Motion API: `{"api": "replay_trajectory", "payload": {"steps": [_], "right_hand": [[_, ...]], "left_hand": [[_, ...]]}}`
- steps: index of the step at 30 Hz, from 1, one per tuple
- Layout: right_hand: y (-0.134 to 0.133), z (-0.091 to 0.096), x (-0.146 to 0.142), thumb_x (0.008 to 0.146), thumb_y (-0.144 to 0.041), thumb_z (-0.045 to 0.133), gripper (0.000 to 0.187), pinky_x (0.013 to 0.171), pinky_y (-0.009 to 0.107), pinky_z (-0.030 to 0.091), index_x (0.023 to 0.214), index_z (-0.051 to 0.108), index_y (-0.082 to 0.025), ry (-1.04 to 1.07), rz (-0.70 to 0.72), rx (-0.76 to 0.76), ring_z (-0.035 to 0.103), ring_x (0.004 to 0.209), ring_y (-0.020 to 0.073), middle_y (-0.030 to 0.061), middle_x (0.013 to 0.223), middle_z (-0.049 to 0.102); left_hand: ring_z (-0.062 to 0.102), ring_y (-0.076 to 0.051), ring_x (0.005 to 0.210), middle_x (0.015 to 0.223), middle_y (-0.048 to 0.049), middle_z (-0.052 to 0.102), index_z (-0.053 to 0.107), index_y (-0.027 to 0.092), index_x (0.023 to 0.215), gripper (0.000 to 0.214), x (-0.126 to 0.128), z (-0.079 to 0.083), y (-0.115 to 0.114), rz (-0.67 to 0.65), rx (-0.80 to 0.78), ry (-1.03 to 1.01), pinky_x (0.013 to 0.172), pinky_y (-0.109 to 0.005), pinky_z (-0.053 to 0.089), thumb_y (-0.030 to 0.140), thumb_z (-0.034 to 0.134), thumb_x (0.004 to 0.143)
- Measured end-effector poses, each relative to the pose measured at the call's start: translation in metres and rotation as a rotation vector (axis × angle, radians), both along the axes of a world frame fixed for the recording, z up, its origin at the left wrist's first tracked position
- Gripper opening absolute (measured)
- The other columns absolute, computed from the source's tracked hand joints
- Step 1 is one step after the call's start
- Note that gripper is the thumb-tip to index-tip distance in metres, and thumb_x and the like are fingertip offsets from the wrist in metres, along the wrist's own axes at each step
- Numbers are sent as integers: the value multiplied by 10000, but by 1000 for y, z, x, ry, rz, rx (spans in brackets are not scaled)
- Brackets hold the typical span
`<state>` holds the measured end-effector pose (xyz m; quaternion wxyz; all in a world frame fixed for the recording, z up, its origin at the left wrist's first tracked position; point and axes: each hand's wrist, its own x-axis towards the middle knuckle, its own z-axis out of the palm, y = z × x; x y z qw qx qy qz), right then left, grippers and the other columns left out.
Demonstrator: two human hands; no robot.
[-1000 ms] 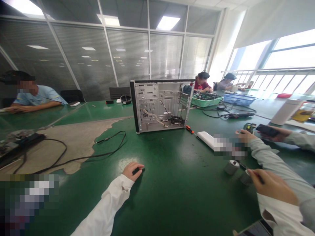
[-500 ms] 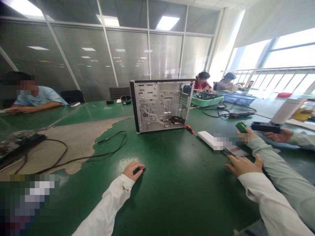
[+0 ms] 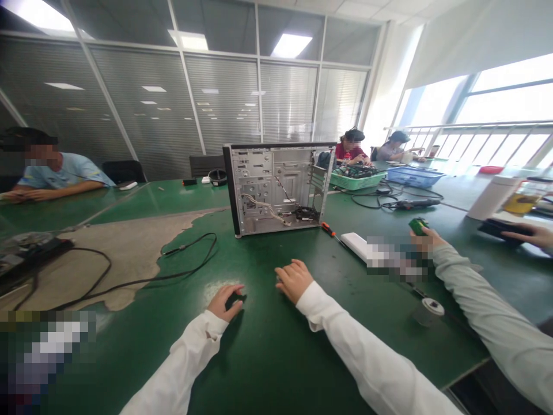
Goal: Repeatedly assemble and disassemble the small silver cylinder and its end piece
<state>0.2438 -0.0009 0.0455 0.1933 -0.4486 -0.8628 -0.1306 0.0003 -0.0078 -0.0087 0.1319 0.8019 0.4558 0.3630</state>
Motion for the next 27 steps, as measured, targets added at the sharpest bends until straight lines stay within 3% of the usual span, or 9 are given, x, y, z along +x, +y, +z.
{"api": "replay_trajectory", "payload": {"steps": [3, 6, 9, 12, 18, 23, 27], "right_hand": [[9, -7, -51, 720, -303, 486, 477, 824, 359, 296, 1157, 377, -146, 136, 100, -54, 462, 855, 195, 87, 879, 553], [12, -19, -76, 730, -305, 463, 600, 775, 344, 351, 1239, 223, -96, 306, 153, -109, 455, 873, 196, 106, 921, 528], [11, -26, -79, 709, -318, 483, 635, 788, 340, 366, 1241, 203, -112, 442, 215, -135, 426, 948, 199, 120, 1031, 471], [9, -26, -73, 698, -283, 488, 531, 836, 329, 350, 1179, 308, -149, 530, 282, -158, 390, 1009, 188, 106, 1088, 431], [13, -23, -74, 666, -191, 497, 366, 791, 295, 377, 1029, 445, -183, 659, 315, -273, 454, 900, 149, 51, 946, 513], [16, -31, -85, 630, -255, 554, 356, 591, 233, 415, 965, 452, -192, 1038, 199, -567, 503, 640, 99, 2, 763, 552], [17, -39, -96, 583, -295, 607, 360, 509, 197, 395, 889, 459, -177, 1379, 208, -793, 493, 546, 76, -25, 643, 538]], "left_hand": [[484, -216, 892, 950, -83, 519, 429, 167, 1063, 471, 0, -4, 0, 85, 18, -70, 734, -371, 416, 251, 499, 605], [471, -232, 930, 993, -100, 493, 376, 161, 1104, 537, -1, -7, 0, 94, 19, -92, 735, -389, 420, 261, 509, 594], [479, -233, 921, 985, -104, 497, 356, 156, 1115, 546, 0, -9, 0, 99, 12, -86, 734, -396, 420, 276, 510, 605], [486, -227, 898, 962, -97, 508, 362, 158, 1108, 528, 0, -8, -1, 109, -5, -61, 745, -401, 414, 269, 507, 613], [493, -220, 867, 920, -82, 535, 403, 159, 1070, 480, 0, -4, -1, 95, -20, 7, 766, -395, 399, 238, 506, 608], [496, -227, 862, 927, -89, 535, 431, 156, 1029, 454, 3, 1, -2, 99, 19, 22, 768, -392, 396, 289, 519, 603], [516, -211, 842, 936, -90, 535, 419, 153, 1015, 445, 6, 6, -7, 132, 14, -36, 727, -361, 428, 295, 523, 606]]}}
